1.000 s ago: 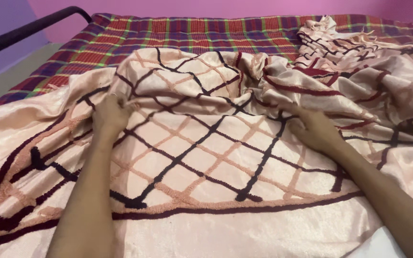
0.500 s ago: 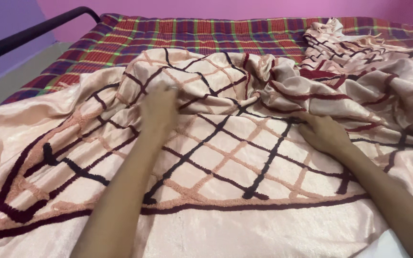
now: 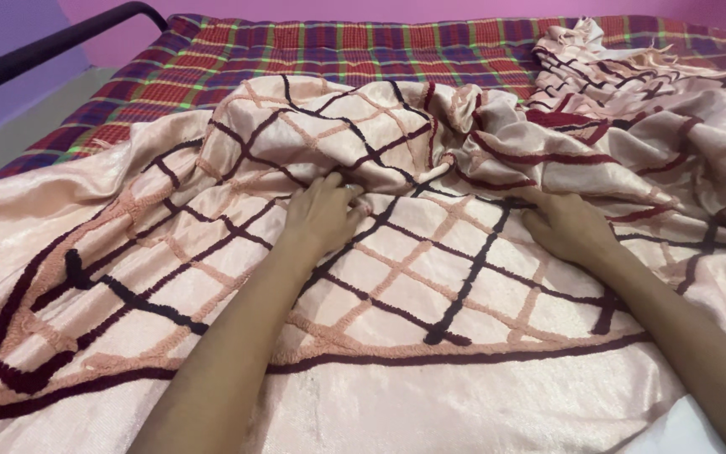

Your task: The person spreads a light-colored checkered blanket over a bed with a plaid sheet. They use both hands to unfold the fabric, smooth out wrinkles, and align the edges across the mattress surface.

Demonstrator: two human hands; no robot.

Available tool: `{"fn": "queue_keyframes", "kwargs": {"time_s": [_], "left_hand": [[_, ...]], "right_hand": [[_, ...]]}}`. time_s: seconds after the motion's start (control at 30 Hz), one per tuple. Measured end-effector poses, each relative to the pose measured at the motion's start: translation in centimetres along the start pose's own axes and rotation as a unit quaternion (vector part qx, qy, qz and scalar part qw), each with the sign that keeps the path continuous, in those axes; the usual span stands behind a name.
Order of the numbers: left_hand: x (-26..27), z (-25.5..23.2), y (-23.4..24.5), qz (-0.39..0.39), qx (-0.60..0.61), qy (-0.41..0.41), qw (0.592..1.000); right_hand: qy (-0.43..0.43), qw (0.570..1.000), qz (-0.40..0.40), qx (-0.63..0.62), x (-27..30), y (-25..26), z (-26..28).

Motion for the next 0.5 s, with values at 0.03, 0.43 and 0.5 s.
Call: {"fn": "queue_keyframes", "kwargs": {"time_s": [0.03, 0.43, 0.5], "left_hand": [[0.0, 0.0, -0.2, 0.017, -0.004, 0.014, 1.000], [0.1, -0.6, -0.3, 0.159, -0.052, 0.093, 0.981], [0.1, -1.1, -0.3, 0.162, -0.077, 0.094, 0.979]], "right_hand": [[-0.001, 1.000, 0.002, 0.001, 0.0, 0.0, 0.0], [-0.040, 0.998, 0.009, 0.038, 0.6, 0.7, 1.1], [-0.049, 0.997, -0.022, 0.054, 1.2, 1.4, 2.1]]}}
Point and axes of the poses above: each hand's wrist, its own x-axis away from the middle knuckle, its own y-axis out of the back of the hand, z = x × y, the point moved 3 cm from there along -x, towards the middle knuckle, and after that the axes turned 12 degrees about z, right-handed, at the moved point
